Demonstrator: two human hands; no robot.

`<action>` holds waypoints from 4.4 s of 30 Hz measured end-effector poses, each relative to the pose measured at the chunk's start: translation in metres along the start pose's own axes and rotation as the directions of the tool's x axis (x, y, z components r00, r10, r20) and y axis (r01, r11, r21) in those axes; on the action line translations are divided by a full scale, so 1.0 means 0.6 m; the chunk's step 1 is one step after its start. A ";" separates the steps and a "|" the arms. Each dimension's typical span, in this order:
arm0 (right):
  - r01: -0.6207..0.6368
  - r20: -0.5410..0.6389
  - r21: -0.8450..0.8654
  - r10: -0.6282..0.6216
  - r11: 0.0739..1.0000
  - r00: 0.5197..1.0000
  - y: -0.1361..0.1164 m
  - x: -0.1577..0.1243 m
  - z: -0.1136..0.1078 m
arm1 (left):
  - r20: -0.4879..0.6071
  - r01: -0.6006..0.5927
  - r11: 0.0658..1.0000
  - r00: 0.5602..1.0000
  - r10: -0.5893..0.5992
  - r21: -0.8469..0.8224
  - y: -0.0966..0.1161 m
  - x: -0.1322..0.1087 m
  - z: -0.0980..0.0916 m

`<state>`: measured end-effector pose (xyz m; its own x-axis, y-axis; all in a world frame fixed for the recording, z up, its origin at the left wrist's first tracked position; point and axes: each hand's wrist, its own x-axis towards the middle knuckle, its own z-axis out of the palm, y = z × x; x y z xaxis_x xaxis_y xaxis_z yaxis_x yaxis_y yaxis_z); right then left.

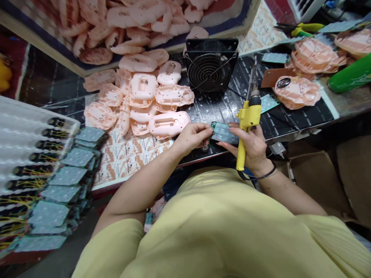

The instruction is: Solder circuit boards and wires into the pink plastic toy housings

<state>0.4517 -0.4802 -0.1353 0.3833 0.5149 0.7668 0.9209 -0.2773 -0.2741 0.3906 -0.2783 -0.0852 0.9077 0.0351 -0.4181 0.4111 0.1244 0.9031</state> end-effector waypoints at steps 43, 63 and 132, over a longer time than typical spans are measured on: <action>-0.127 -0.086 0.309 0.161 0.943 0.983 -0.033 -0.012 0.040 | -0.104 -0.125 0.956 0.990 0.100 -0.264 0.007 0.012 0.011; -0.108 -0.074 0.233 0.128 0.966 0.989 -0.034 -0.015 0.043 | -0.109 -0.032 0.963 0.994 0.003 -0.269 0.016 0.009 0.014; -0.122 0.092 -0.092 0.130 0.988 0.987 0.061 -0.012 -0.066 | 0.066 -0.195 0.250 0.892 0.446 0.948 -0.005 -0.005 0.004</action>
<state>0.4796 -0.5263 -0.1277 0.5048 0.5470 0.6678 0.8569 -0.4112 -0.3109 0.3870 -0.2813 -0.0866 0.9991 0.0213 0.0364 0.0050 -0.9163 0.4006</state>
